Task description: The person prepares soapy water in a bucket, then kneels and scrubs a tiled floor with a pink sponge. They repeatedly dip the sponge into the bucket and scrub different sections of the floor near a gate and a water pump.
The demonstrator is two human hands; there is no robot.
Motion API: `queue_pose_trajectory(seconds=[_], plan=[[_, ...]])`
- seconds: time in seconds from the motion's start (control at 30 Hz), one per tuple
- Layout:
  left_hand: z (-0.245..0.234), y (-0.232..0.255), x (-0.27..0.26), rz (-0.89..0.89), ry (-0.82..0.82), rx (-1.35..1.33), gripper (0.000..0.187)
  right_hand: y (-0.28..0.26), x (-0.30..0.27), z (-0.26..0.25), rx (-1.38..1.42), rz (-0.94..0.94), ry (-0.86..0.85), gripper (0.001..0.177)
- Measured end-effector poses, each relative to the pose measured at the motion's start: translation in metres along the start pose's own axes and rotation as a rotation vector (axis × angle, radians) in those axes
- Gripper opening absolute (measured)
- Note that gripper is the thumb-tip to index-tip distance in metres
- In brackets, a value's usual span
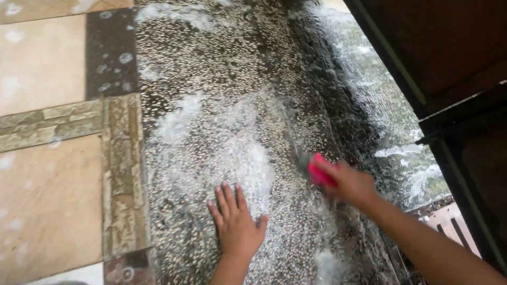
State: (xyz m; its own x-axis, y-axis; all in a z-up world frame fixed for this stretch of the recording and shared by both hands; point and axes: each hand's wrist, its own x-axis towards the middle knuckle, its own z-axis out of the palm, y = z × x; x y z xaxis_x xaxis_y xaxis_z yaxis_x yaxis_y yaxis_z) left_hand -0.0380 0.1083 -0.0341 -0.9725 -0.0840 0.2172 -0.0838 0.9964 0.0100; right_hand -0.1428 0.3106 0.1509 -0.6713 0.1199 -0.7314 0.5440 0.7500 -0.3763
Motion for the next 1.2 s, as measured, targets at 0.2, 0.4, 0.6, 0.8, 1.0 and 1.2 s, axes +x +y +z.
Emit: queue_pose_trajectory(seconds=[0.2, 0.4, 0.6, 0.8, 1.0, 1.2], plan=[[-0.02, 0.071, 0.051, 0.043, 0.152, 0.012, 0.151, 0.066, 0.013, -0.031, -0.4, -0.311, 0.311, 0.043], [-0.119, 0.08, 0.117, -0.029, -1.178, -0.096, 0.143, 0.028, 0.029, -0.075, 0.074, -0.042, 0.194, 0.049], [-0.105, 0.088, 0.12, -0.048, -1.249, -0.049, 0.143, 0.071, 0.146, -0.08, -0.39, -0.227, 0.392, 0.085], [-0.102, 0.092, 0.138, -0.063, -1.37, 0.074, 0.144, 0.177, 0.079, -0.062, -0.371, -0.212, -0.063, 0.076], [-0.072, 0.101, 0.129, -0.1, -1.419, 0.197, 0.151, 0.137, 0.19, -0.114, -0.072, -0.111, 0.279, 0.065], [0.024, 0.081, 0.047, 0.016, 0.075, -0.105, 0.159, 0.113, 0.126, -0.08, -0.178, -0.388, 0.477, 0.059]])
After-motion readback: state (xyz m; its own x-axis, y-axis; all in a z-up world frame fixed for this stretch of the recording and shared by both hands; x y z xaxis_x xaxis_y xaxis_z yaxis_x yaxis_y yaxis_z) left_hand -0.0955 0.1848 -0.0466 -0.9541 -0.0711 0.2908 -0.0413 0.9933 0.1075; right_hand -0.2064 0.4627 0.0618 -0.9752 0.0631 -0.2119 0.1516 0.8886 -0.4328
